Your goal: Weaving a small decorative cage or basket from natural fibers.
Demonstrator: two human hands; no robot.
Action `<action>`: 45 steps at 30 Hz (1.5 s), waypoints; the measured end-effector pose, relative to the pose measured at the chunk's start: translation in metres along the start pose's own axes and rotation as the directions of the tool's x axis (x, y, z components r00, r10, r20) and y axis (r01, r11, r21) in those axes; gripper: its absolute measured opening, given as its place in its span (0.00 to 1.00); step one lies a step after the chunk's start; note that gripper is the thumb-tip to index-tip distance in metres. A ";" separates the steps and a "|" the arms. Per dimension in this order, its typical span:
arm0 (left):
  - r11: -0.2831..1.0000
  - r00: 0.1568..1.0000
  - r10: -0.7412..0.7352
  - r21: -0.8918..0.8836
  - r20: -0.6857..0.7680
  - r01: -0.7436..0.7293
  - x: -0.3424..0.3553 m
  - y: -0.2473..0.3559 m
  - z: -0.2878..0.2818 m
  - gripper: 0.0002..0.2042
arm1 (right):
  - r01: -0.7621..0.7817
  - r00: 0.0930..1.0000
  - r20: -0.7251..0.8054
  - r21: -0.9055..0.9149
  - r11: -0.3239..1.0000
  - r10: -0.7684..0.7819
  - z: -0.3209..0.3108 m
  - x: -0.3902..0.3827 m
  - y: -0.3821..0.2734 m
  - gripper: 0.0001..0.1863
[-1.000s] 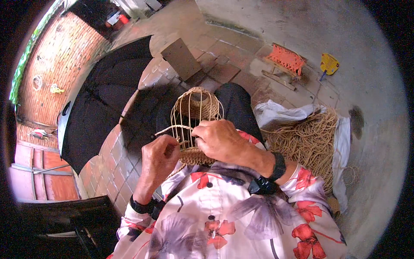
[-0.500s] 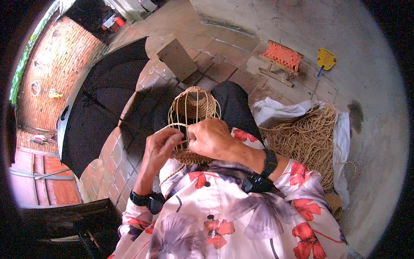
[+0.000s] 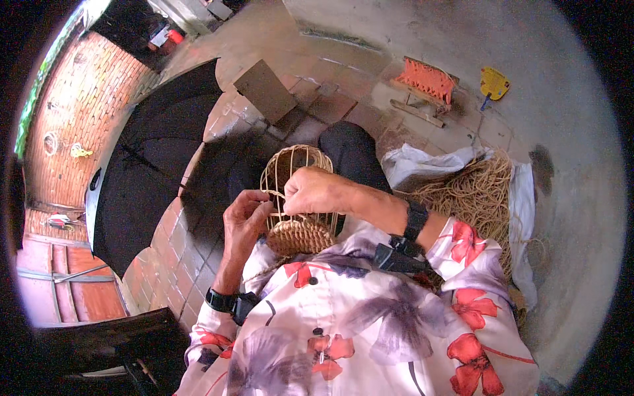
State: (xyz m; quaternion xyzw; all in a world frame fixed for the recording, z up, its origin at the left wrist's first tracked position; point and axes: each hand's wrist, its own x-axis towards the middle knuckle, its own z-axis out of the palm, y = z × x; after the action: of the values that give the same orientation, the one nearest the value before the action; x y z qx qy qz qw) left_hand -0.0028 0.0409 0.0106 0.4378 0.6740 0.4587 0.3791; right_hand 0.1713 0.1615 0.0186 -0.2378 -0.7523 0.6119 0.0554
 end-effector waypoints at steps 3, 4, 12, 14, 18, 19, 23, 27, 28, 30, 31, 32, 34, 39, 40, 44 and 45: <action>0.943 0.983 0.185 0.281 -0.006 -0.175 -0.004 0.015 0.001 0.06 | 0.032 0.999 -0.004 0.068 0.997 -0.032 -0.001 -0.006 0.009 0.07; 0.942 0.983 0.184 0.285 -0.004 -0.175 -0.005 0.015 -0.001 0.06 | 0.058 0.998 -0.012 0.085 0.995 -0.057 -0.001 -0.007 0.008 0.07; 0.990 0.981 0.137 0.007 0.138 -0.140 -0.016 0.046 0.004 0.06 | -0.029 0.997 0.074 0.561 0.827 -0.015 -0.019 -0.030 -0.003 0.06; 0.991 0.980 0.111 -0.092 0.163 -0.097 -0.021 0.052 0.011 0.07 | 0.020 0.995 0.067 0.607 0.794 -0.077 -0.010 -0.026 -0.008 0.07; 0.978 0.969 0.172 -0.149 0.179 -0.146 -0.020 0.042 -0.002 0.07 | 0.041 0.997 0.025 0.628 0.777 -0.074 -0.004 -0.024 -0.004 0.09; 0.982 0.970 0.164 -0.118 0.177 -0.144 -0.021 0.041 -0.006 0.06 | 0.170 0.983 -0.133 0.381 0.909 -0.128 0.000 -0.020 0.003 0.09; 0.990 0.971 0.124 0.035 0.203 -0.134 -0.028 0.039 -0.013 0.04 | 0.265 0.930 -0.244 -0.067 0.962 -0.273 0.016 -0.021 0.010 0.09; 0.913 0.950 0.219 0.297 0.222 -0.280 -0.030 0.050 -0.008 0.03 | 0.262 0.933 -0.238 -0.060 0.963 -0.269 0.019 -0.021 0.009 0.07; 0.864 0.937 0.264 0.376 0.230 -0.335 -0.030 0.054 -0.006 0.03 | 0.261 0.934 -0.239 -0.060 0.964 -0.268 0.020 -0.021 0.009 0.07; 0.829 0.928 0.279 0.426 0.248 -0.363 -0.031 0.060 -0.004 0.03 | 0.267 0.929 -0.248 -0.065 0.961 -0.275 0.021 -0.021 0.011 0.06; 0.790 0.919 0.293 0.476 0.262 -0.387 -0.031 0.062 -0.003 0.03 | 0.267 0.929 -0.247 -0.065 0.961 -0.275 0.021 -0.021 0.011 0.06; 0.790 0.920 0.293 0.476 0.262 -0.387 -0.030 0.062 -0.001 0.03 | 0.278 0.924 -0.253 -0.065 0.958 -0.285 0.021 -0.021 0.011 0.06; 0.742 0.909 0.326 0.524 0.261 -0.417 -0.028 0.062 0.001 0.03 | 0.289 0.919 -0.261 -0.064 0.955 -0.295 0.022 -0.020 0.011 0.05; 0.755 0.927 0.265 0.542 0.266 -0.371 -0.024 0.061 -0.001 0.04 | 0.275 0.921 -0.283 -0.017 0.961 -0.268 0.024 -0.020 0.011 0.06; 0.768 0.934 0.246 0.536 0.259 -0.351 -0.023 0.061 -0.002 0.04 | 0.276 0.920 -0.284 -0.016 0.961 -0.269 0.024 -0.020 0.010 0.06; 0.766 0.930 0.266 0.530 0.252 -0.363 -0.020 0.058 0.000 0.04 | 0.319 0.897 -0.312 -0.032 0.947 -0.312 0.026 -0.019 0.016 0.05; 0.775 0.923 0.292 0.503 0.250 -0.381 -0.017 0.053 0.000 0.03 | 0.361 0.875 -0.333 -0.034 0.932 -0.351 0.027 -0.019 0.018 0.04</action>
State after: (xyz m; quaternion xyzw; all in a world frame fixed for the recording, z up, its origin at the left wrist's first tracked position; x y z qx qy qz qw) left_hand 0.0161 0.0351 0.0623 0.6754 0.6542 0.2733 0.2028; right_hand 0.1833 0.1320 -0.0014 -0.1945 -0.7537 0.5531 0.2970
